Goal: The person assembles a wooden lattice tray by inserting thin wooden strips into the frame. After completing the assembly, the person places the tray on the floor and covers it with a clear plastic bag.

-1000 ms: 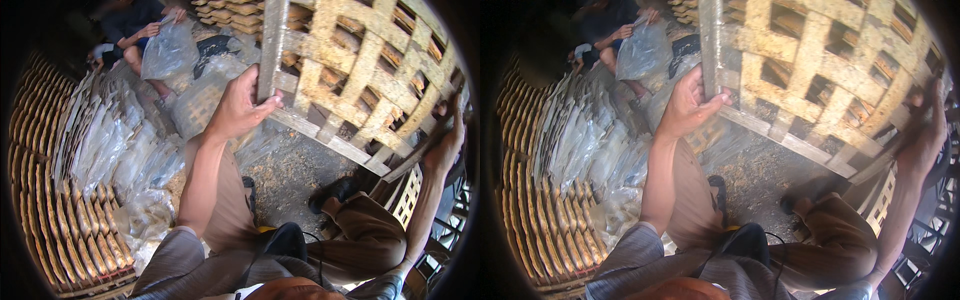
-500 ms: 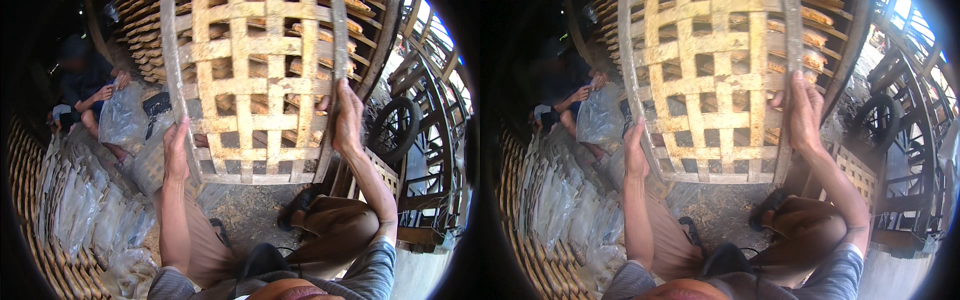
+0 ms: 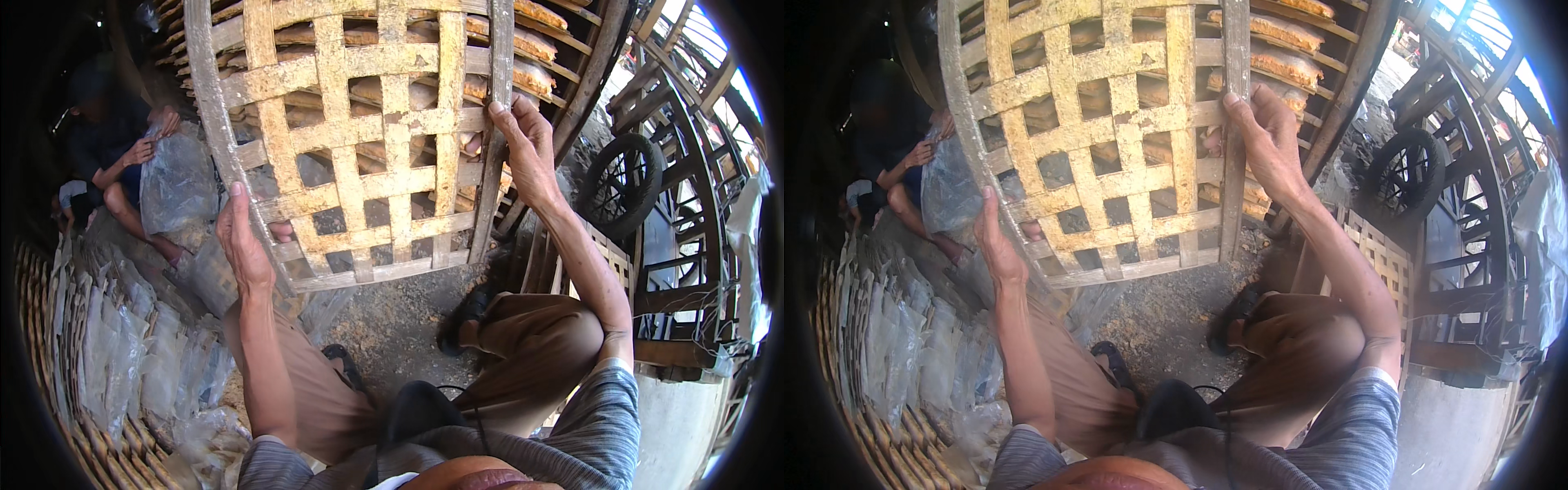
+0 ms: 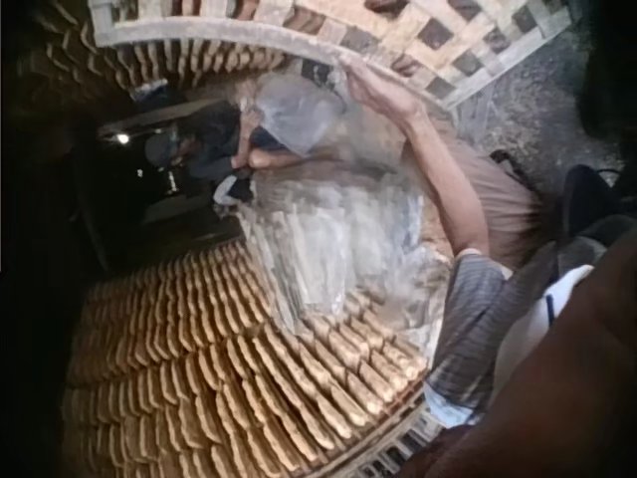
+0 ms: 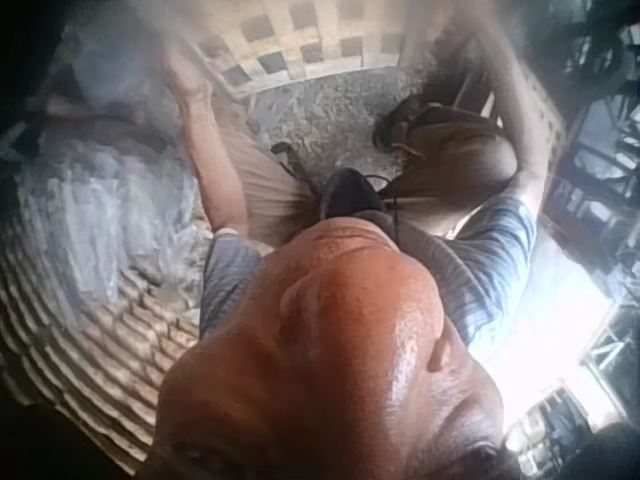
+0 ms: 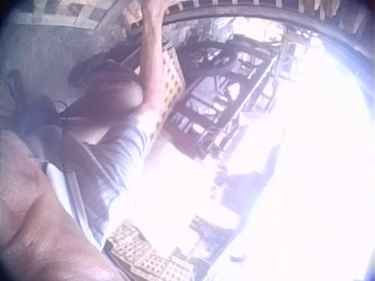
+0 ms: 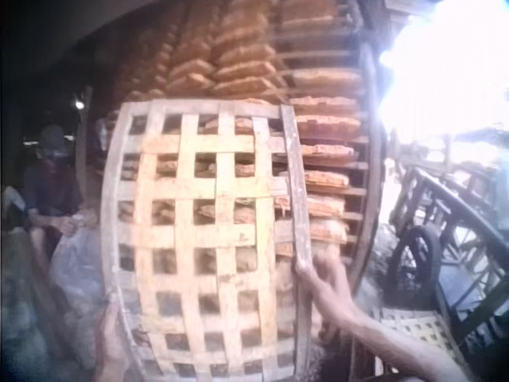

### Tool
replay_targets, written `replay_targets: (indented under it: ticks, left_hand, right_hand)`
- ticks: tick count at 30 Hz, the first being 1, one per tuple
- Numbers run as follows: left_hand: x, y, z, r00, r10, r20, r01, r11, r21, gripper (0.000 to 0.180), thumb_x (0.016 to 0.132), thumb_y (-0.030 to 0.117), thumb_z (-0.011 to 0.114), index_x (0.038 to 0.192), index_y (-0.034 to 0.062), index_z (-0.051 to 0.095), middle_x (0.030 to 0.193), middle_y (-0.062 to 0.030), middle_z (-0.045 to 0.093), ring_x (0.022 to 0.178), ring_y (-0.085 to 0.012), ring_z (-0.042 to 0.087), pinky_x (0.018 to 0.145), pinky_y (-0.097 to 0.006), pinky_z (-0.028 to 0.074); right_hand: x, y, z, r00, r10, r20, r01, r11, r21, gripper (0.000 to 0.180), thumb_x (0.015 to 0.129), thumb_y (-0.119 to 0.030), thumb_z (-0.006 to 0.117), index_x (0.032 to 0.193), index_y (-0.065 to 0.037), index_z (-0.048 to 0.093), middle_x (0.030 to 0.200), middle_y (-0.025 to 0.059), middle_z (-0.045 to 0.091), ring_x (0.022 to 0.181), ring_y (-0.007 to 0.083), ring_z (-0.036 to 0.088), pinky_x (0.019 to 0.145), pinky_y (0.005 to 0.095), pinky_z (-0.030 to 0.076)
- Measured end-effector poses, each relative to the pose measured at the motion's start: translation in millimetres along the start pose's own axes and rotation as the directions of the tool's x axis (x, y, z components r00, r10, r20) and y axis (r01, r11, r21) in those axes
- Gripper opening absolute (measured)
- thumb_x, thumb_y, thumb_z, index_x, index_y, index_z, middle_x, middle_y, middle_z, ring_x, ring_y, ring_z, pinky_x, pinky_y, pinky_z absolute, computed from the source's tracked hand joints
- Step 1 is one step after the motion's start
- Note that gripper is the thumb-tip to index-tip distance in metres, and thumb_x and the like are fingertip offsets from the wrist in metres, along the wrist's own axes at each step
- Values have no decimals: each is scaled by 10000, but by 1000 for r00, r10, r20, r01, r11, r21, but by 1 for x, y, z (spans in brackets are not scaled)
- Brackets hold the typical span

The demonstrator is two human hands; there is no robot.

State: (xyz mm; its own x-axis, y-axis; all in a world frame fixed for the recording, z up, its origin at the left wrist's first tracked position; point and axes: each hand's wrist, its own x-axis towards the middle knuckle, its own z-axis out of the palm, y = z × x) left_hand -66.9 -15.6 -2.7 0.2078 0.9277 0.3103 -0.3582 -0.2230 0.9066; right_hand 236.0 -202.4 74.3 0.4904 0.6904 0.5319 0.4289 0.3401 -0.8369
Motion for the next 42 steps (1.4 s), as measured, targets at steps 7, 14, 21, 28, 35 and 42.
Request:
replay_targets:
  ticks: [7,14,21,28,35,42]
  left_hand:
    - [-10,5,2,987,159,-7,-158,984,81,497,1096,435,513,870,5,614,735,-49,594,475,-102,518,397,-251,418]
    - [-16,-3,11,984,171,-50,-161,974,157,477,1087,408,550,838,7,617,743,-20,553,485,-66,486,396,-233,382]
    - [-12,-9,12,993,99,-64,-92,991,99,493,1080,446,553,837,21,610,711,-3,535,451,-57,455,384,-232,371]
    - [-13,-11,13,994,-59,-88,58,998,-15,521,1058,537,537,931,42,640,775,-44,634,433,-89,434,370,-224,358]
    - [-13,-4,21,995,-75,-63,76,997,5,531,1060,531,533,954,26,657,744,-44,630,432,-82,456,366,-222,372]
    - [-15,-1,14,1000,-1,5,1,1000,17,470,1075,440,559,821,52,632,644,23,539,430,-52,450,374,-230,379]
  right_hand:
    - [7,6,-3,987,-76,-143,55,988,-148,324,927,-108,635,1203,41,556,985,122,728,790,168,715,673,302,600]
    - [10,0,-8,980,-149,-128,48,815,-578,525,921,-197,644,1336,69,464,1003,241,719,849,306,720,824,442,572]
    - [1,3,-11,817,-563,124,390,380,-839,888,993,-278,631,1628,36,95,1617,361,215,1528,448,245,1222,594,272]
    - [2,6,15,661,-519,542,651,38,-758,575,973,-415,669,1475,-158,561,1615,111,445,1539,277,345,1251,665,-74]
    - [15,-11,4,692,-664,284,469,113,-876,555,931,-376,725,1408,-129,587,1481,113,559,1459,288,421,1235,572,230]
    - [35,-56,6,678,-676,290,511,150,-846,518,925,-231,789,1384,-62,620,1343,93,615,970,224,679,807,372,573]
